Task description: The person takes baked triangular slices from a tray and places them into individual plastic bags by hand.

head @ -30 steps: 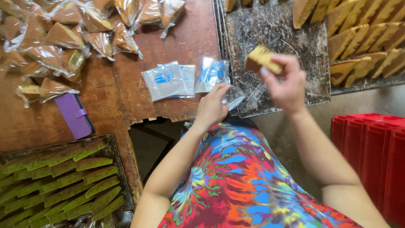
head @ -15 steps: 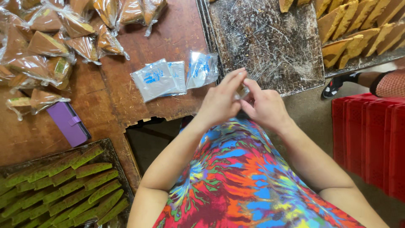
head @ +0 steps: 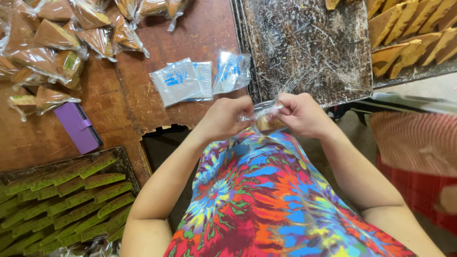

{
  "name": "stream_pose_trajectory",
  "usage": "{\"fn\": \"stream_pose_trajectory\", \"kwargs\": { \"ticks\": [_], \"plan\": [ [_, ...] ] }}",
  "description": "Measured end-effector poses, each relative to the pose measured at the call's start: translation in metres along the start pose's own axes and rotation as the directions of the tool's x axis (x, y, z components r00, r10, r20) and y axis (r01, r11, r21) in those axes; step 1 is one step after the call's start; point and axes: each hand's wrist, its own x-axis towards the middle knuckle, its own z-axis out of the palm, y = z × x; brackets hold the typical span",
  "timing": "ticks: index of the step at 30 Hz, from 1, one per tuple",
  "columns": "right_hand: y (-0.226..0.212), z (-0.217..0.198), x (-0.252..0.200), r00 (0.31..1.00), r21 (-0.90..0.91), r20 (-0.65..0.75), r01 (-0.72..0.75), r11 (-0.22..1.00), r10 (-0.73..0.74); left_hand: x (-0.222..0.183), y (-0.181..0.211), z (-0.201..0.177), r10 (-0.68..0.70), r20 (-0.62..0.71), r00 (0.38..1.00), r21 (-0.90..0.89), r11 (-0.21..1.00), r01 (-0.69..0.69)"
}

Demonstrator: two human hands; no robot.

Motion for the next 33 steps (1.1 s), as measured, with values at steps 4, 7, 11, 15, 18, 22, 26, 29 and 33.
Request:
{"fn": "stream_pose_trajectory", "kwargs": {
  "ticks": [4, 7, 11, 15, 18, 22, 26, 29, 33],
  "plan": [
    [-0.019, -0.014, 0.025, 1.0, 0.311, -0.006, -0.023, 0.95, 0.026, 0.018, -0.002, -0.009, 0.201, 0.058, 0.978, -0.089, 0.977, -0.196],
    [-0.022, -0.024, 0.039, 1.0, 0.102, 0.015, 0.019, 0.995, -0.021, 0.028, 0.011, 0.003, 0.085, 0.048, 0.995, 0.247, 0.964, -0.095],
    [-0.001, -0.015, 0.008, 0.946, 0.296, -0.279, 0.246, 0.923, -0.163, 0.014, 0.027, 0.025, -0.006, -0.325, 0.946, 0.198, 0.977, 0.075],
    [0.046, -0.012, 0.004, 0.942, 0.806, 0.251, -0.076, 0.587, -0.223, 0.021, -0.006, 0.043, 0.095, 0.108, 0.99, -0.888, 0.456, 0.053],
    [0.062, -0.013, 0.0, 0.966, 0.467, 0.177, -0.251, 0.848, 0.189, 0.025, -0.026, 0.047, 0.05, 0.207, 0.977, -0.705, 0.7, 0.114],
    [0.065, -0.012, -0.006, 0.98, 0.63, 0.155, -0.195, 0.751, 0.123, 0.014, -0.011, 0.036, -0.054, 0.108, 0.993, -0.717, 0.687, 0.116],
    [0.045, -0.015, 0.001, 0.971, 0.757, 0.116, 0.05, 0.651, -0.209, 0.009, 0.002, 0.037, 0.076, -0.023, 0.997, -0.955, 0.294, -0.044],
    [0.013, -0.026, 0.0, 0.965, 0.602, 0.076, 0.156, 0.783, -0.251, 0.02, -0.006, 0.043, 0.018, -0.068, 0.998, -0.989, 0.131, -0.069],
    [-0.04, -0.034, -0.007, 0.922, 0.305, 0.057, 0.35, 0.886, -0.383, 0.014, -0.013, 0.035, -0.001, 0.074, 0.997, -0.976, 0.203, 0.073]
  ]
}}
